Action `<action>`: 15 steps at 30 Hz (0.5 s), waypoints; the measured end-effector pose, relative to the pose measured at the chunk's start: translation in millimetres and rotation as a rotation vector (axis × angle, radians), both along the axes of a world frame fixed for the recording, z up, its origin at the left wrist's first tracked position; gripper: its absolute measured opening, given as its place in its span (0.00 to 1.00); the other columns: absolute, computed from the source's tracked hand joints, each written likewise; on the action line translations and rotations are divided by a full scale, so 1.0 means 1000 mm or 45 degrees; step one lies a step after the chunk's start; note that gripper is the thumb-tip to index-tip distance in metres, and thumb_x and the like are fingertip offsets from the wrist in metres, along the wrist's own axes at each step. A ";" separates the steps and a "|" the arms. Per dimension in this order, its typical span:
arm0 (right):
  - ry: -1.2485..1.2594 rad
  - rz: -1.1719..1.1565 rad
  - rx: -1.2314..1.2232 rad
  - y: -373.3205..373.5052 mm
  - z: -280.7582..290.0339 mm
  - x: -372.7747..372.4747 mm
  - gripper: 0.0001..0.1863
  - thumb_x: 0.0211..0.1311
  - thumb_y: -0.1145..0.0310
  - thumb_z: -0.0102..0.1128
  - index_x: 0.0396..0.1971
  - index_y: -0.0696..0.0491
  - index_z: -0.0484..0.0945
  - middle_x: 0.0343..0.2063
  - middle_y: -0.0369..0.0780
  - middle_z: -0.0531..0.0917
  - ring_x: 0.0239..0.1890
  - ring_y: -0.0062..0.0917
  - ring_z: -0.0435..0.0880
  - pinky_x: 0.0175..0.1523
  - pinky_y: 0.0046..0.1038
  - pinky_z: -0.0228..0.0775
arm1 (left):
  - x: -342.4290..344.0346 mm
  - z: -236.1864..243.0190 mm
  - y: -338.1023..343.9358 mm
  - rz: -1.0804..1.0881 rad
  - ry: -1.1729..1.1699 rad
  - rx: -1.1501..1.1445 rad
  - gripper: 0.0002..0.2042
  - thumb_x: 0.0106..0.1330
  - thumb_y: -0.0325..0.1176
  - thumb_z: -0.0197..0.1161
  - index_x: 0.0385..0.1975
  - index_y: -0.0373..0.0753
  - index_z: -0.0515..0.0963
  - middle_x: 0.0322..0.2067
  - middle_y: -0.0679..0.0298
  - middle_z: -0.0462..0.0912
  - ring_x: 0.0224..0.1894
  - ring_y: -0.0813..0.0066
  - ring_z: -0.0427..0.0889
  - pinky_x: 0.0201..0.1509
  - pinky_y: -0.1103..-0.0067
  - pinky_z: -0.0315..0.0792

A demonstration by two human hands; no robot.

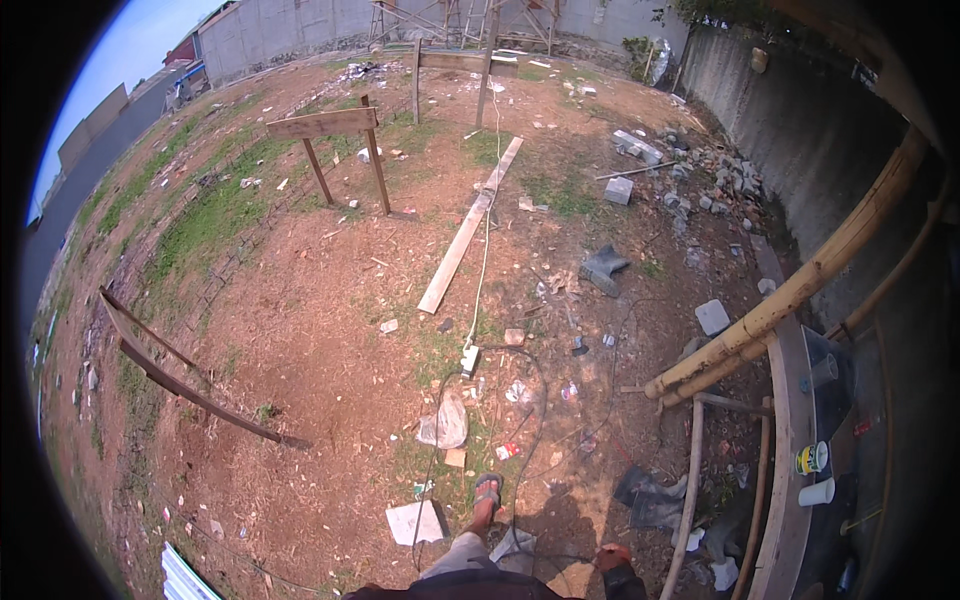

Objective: The person uses an angle grinder to cut a corrugated metal sheet. They walk to the sheet, position the grinder, and cut along its length, producing sparks. The person adjusts their position and continues cutting until the sheet is separated.

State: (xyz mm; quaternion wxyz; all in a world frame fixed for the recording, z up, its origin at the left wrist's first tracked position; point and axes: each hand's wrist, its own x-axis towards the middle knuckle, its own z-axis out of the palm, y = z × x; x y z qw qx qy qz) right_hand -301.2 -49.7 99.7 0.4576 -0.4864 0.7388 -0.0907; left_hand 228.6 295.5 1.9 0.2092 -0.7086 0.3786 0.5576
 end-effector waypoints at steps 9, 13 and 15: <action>0.348 -0.024 0.422 -0.184 -0.036 -0.003 0.06 0.56 0.71 0.63 0.28 0.58 0.83 0.19 0.42 0.82 0.18 0.31 0.80 0.24 0.37 0.72 | 0.105 0.099 -0.476 1.007 0.046 -0.605 0.16 0.62 0.41 0.65 0.41 0.35 0.82 0.33 0.57 0.86 0.32 0.69 0.86 0.31 0.72 0.78; 0.343 0.174 0.429 -0.318 -0.037 0.056 0.05 0.57 0.71 0.62 0.30 0.56 0.83 0.21 0.42 0.83 0.20 0.31 0.81 0.26 0.37 0.73 | 0.137 0.150 -0.697 1.125 0.168 -1.182 0.12 0.62 0.34 0.64 0.41 0.33 0.80 0.29 0.59 0.85 0.29 0.70 0.82 0.36 0.74 0.75; 0.353 0.209 0.407 -0.399 -0.044 0.069 0.05 0.58 0.71 0.62 0.31 0.56 0.83 0.22 0.42 0.83 0.22 0.31 0.82 0.27 0.37 0.74 | 0.132 0.166 -0.797 1.056 0.231 -1.252 0.13 0.62 0.34 0.64 0.41 0.32 0.80 0.30 0.59 0.84 0.30 0.71 0.82 0.36 0.74 0.75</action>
